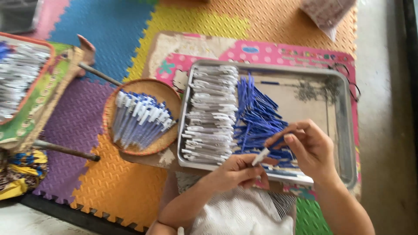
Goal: The person sits on a colorful foam mat and assembles blue pens by inserting the blue barrels into white pen bodies. They pick up the components from a metal tray and place the assembled pens into a woven basket.
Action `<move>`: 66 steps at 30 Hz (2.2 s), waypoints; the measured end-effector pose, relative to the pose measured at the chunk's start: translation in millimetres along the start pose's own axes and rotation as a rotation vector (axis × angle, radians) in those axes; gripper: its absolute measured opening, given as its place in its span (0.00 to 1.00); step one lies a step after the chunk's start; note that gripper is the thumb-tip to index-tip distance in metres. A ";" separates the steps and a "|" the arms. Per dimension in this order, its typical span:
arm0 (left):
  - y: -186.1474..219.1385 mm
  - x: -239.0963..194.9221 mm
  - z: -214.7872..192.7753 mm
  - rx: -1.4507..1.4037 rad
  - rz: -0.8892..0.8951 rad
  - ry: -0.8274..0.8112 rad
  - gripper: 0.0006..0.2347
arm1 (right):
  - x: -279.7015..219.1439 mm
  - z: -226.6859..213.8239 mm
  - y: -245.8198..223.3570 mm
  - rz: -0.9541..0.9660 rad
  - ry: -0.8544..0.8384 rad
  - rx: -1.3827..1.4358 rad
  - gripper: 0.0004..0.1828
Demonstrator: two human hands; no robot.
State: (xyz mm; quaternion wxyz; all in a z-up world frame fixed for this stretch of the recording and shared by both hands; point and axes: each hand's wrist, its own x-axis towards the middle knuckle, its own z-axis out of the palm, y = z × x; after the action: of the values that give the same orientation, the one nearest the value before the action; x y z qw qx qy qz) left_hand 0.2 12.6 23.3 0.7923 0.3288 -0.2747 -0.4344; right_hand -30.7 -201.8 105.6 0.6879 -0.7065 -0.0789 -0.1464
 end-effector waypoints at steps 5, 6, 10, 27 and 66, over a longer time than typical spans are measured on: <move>-4.5 -6.4 -5.5 -0.067 -0.093 -0.060 0.17 | 0.1 1.2 -13.8 -0.023 -0.097 -0.151 0.09; -8.7 -8.1 -4.9 -0.123 -0.087 -0.064 0.17 | -1.2 1.8 -13.3 -0.007 -0.097 -0.167 0.09; -21.2 -8.6 -8.8 -0.280 -0.033 -0.046 0.14 | -12.4 -6.1 11.1 0.107 -0.095 -0.147 0.09; -17.9 -18.1 4.0 -0.518 -0.180 -0.145 0.13 | -35.3 -52.0 64.3 0.317 -0.242 0.059 0.16; -22.8 -15.5 6.6 0.600 -0.217 0.156 0.16 | -75.5 59.1 33.4 0.345 0.211 -0.250 0.34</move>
State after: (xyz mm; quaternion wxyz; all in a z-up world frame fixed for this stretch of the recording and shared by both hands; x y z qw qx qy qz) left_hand -23.5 14.9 7.9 0.6277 0.6074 -0.2921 -0.3895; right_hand -85.8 -137.7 49.4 0.6143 -0.7701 0.1339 -0.1082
